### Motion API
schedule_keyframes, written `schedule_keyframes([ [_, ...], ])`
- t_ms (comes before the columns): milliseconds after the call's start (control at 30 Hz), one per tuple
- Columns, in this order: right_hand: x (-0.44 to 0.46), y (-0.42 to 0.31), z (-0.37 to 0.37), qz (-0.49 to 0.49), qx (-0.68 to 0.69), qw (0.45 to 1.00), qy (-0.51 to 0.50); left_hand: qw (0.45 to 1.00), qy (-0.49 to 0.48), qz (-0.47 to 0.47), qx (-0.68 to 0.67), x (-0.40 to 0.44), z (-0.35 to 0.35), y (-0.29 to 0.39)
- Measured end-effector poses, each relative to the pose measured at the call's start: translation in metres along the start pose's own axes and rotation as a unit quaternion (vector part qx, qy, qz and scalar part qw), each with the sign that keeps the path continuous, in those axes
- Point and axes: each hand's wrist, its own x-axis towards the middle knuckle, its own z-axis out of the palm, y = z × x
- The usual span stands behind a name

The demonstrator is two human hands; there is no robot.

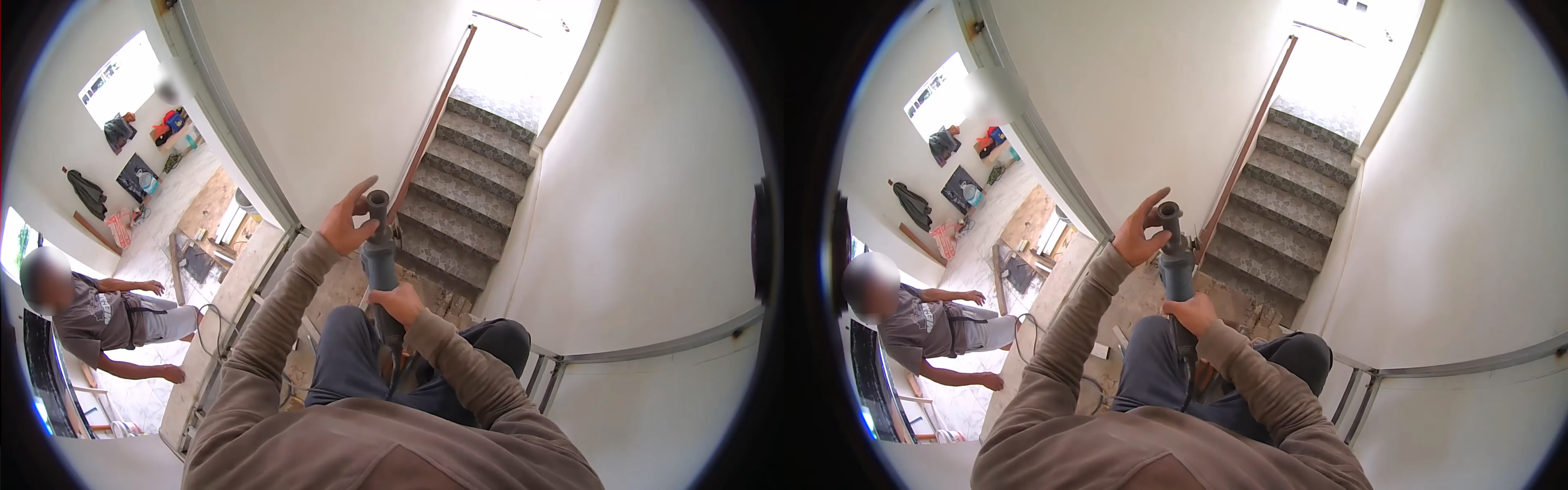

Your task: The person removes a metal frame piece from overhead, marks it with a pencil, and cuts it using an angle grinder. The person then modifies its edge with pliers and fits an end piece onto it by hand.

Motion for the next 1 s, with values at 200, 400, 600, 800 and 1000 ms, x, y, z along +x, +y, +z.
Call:
schedule_keyframes([
  [200, -0.01, -0.008, 0.002, 0.024, 0.009, 1.0, 0.0, 0.995, 0.01, 0.025, 0.099, -0.008, 0.011, 0.019],
  [400, -0.024, -0.024, 0.003, 0.016, 0.026, 0.999, -0.011, 0.997, 0.02, 0.041, -0.057, 0.0, 0.006, -0.003],
  [600, -0.009, -0.01, 0.009, -0.003, 0.031, 0.999, -0.042, 0.999, 0.036, 0.027, -0.019, -0.006, 0.008, 0.008],
  [800, -0.02, -0.018, 0.005, 0.018, 0.047, 0.997, -0.062, 0.997, 0.042, 0.051, 0.045, -0.006, 0.003, 0.003],
  [1000, -0.016, -0.014, 0.004, 0.013, 0.046, 0.998, -0.052, 0.999, 0.003, 0.044, -0.007, -0.001, 0.0, 0.011],
])
